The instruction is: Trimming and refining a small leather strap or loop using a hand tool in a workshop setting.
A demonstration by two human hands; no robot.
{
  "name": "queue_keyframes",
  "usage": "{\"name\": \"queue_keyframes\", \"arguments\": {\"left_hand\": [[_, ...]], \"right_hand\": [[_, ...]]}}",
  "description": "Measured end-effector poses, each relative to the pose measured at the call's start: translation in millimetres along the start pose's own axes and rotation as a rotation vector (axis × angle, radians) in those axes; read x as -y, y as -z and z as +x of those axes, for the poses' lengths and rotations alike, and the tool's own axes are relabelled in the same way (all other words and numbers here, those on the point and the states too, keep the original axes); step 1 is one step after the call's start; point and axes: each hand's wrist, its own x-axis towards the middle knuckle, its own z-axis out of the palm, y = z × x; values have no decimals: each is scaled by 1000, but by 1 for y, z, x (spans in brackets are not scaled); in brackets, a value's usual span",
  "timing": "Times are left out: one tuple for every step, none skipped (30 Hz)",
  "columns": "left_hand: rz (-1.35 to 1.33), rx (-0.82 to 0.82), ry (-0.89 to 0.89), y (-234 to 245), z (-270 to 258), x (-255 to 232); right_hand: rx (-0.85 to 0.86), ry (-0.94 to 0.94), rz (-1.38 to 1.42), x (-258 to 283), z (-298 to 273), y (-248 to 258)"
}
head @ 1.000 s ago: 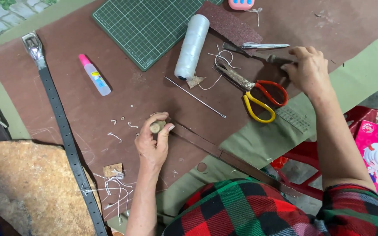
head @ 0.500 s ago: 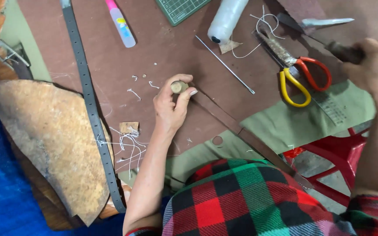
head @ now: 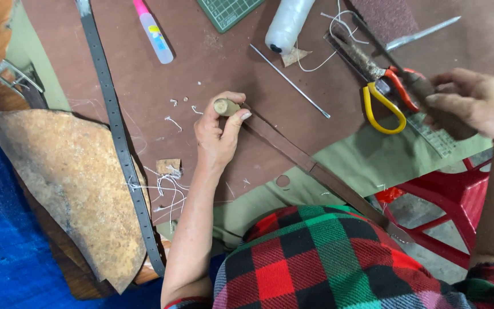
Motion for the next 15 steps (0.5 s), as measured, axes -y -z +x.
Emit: {"name": "queue_keyframes", "arguments": {"left_hand": [[31,-2,-12,0,0,-1],[61,-4,-24,-1,1,-2],[50,6,-34,-2,1,1],[34,-17,-71,-4,0,3],[20,-39,-104,-5,-2,6],[10,-29,-110,-8,0,5],[32,-26,-64,-8,0,3],[54,-23,-18,-6,1,2],[55,-26,-19,-7,1,2],[40,-23,-39,-7,1,2],[27,-28,-58,-6,1,2],[30,-37,-59,-7,3,2],[41,-33,-44,-6,1,3],[52,-30,-29,-6,-1,4],[54,-41,-20,-6,-2,3]], "right_hand": [[68,-37,185,3,-5,-2],[137,-71,370,6,-9,-4],[119,-72,371,16,-20,-5],[206,24,437,24,-30,-7],[299,116,500,32,-40,-10],[285,113,501,32,-48,-11],[284,260,635,32,-54,-16],[287,409,768,34,-60,-21],[288,412,768,35,-63,-24],[365,490,910,37,-67,-28],[452,568,1050,40,-69,-31],[461,572,1047,44,-72,-33],[576,547,1094,49,-76,-35],[691,518,1139,53,-79,-38],[706,512,1135,56,-81,-46]]}}
